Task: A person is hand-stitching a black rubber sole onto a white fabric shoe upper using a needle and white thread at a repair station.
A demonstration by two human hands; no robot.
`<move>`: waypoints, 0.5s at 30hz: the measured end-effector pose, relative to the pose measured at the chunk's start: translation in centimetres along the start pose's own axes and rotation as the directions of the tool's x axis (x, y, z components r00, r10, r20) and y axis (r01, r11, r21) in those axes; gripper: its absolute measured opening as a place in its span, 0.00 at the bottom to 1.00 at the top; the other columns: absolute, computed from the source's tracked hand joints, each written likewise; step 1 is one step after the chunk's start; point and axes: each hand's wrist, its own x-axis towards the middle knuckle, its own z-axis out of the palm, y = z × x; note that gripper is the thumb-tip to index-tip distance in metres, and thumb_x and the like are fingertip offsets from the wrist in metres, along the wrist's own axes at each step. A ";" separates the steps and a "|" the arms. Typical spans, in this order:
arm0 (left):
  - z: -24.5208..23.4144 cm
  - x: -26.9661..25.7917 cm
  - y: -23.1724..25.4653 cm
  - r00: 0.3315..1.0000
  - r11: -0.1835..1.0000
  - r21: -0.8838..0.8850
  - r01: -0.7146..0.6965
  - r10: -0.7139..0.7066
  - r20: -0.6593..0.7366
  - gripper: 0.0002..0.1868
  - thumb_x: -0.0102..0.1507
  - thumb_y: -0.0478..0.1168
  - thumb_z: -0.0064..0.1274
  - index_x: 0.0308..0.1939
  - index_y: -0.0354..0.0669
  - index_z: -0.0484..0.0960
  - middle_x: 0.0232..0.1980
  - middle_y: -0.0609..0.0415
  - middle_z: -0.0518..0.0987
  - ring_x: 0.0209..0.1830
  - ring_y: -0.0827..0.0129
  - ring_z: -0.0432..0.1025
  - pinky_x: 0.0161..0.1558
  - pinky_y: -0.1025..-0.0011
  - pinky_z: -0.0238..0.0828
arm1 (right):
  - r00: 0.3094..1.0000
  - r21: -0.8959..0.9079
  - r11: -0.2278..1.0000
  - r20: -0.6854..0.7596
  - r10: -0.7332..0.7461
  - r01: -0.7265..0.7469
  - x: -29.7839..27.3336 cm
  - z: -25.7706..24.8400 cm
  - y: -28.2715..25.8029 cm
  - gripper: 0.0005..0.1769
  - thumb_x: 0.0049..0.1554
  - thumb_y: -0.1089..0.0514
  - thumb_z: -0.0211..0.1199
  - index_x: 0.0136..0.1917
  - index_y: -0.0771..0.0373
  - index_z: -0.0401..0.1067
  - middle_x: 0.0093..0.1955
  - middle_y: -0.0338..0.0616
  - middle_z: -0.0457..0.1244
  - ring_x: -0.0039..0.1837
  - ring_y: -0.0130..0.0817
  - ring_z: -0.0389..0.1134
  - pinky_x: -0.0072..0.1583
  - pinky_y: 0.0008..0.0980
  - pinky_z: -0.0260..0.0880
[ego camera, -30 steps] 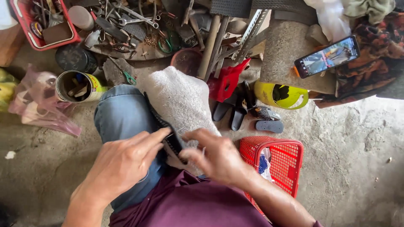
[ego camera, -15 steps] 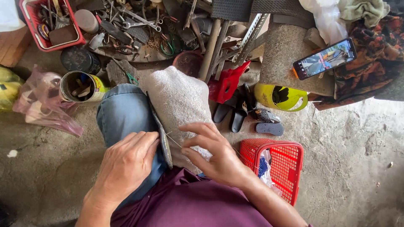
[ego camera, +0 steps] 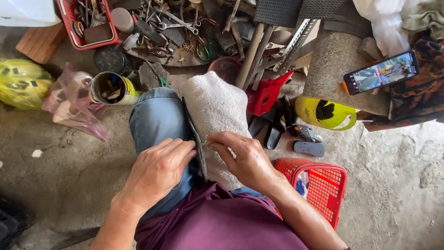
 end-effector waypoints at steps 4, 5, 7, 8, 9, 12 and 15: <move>0.0 0.0 0.0 1.000 1.000 0.002 -0.008 0.008 0.009 0.06 0.68 0.40 0.55 0.45 0.42 0.78 0.31 0.57 0.76 0.30 0.61 0.70 0.30 0.58 0.69 | 0.999 -0.015 0.999 0.032 -0.037 0.037 0.3 0.1 -0.1 0.10 0.67 0.59 0.54 0.59 0.62 0.70 0.52 0.43 0.70 0.50 0.39 0.74 0.52 0.35 0.72; -0.1 0.1 0.0 1.000 1.000 0.003 -0.009 0.009 0.011 0.07 0.68 0.40 0.55 0.47 0.42 0.78 0.32 0.57 0.77 0.31 0.61 0.71 0.31 0.58 0.69 | 0.998 -0.012 1.000 0.068 -0.016 0.017 0.3 -0.1 -0.4 0.09 0.67 0.59 0.54 0.59 0.60 0.68 0.49 0.44 0.70 0.47 0.40 0.73 0.49 0.35 0.71; -0.1 0.0 0.0 1.000 1.000 -0.001 -0.019 0.019 0.015 0.09 0.68 0.41 0.54 0.49 0.41 0.78 0.34 0.56 0.78 0.32 0.61 0.71 0.32 0.58 0.69 | 0.995 -0.016 1.000 0.099 0.012 -0.010 0.2 -0.4 -0.8 0.09 0.66 0.59 0.54 0.60 0.59 0.66 0.46 0.45 0.70 0.44 0.41 0.73 0.47 0.35 0.69; -0.2 -0.2 -0.1 1.000 1.000 -0.016 -0.002 0.002 0.009 0.09 0.68 0.41 0.54 0.50 0.41 0.78 0.35 0.56 0.79 0.33 0.60 0.72 0.33 0.58 0.69 | 0.992 -0.011 1.000 0.123 0.019 -0.018 -0.1 -0.5 -0.8 0.12 0.66 0.59 0.54 0.63 0.58 0.65 0.45 0.44 0.70 0.44 0.41 0.73 0.46 0.35 0.69; -0.1 -0.1 -0.1 1.000 0.999 -0.033 0.010 -0.010 0.006 0.10 0.68 0.40 0.54 0.51 0.40 0.78 0.36 0.56 0.80 0.35 0.60 0.72 0.33 0.58 0.69 | 0.989 -0.008 1.000 0.144 0.030 -0.029 -0.3 -0.6 -0.8 0.15 0.65 0.60 0.54 0.66 0.58 0.65 0.44 0.43 0.70 0.43 0.41 0.73 0.45 0.35 0.69; 0.7 -1.0 -0.7 0.978 0.979 0.073 0.193 -0.197 0.066 0.13 0.69 0.55 0.49 0.37 0.53 0.74 0.26 0.58 0.74 0.28 0.58 0.73 0.26 0.54 0.68 | 0.996 -0.008 1.000 0.085 -0.016 0.017 -1.0 -0.9 -1.2 0.24 0.67 0.59 0.57 0.75 0.57 0.60 0.49 0.43 0.70 0.46 0.42 0.74 0.49 0.34 0.72; 1.5 -3.2 -2.5 0.881 0.821 0.365 0.438 -0.474 0.009 0.35 0.55 0.84 0.43 0.27 0.60 0.76 0.19 0.63 0.79 0.20 0.68 0.78 0.17 0.67 0.64 | 1.000 -0.097 0.995 0.001 -0.025 0.025 -1.6 -0.1 -0.7 0.28 0.69 0.55 0.57 0.80 0.51 0.55 0.41 0.43 0.69 0.40 0.41 0.71 0.43 0.37 0.69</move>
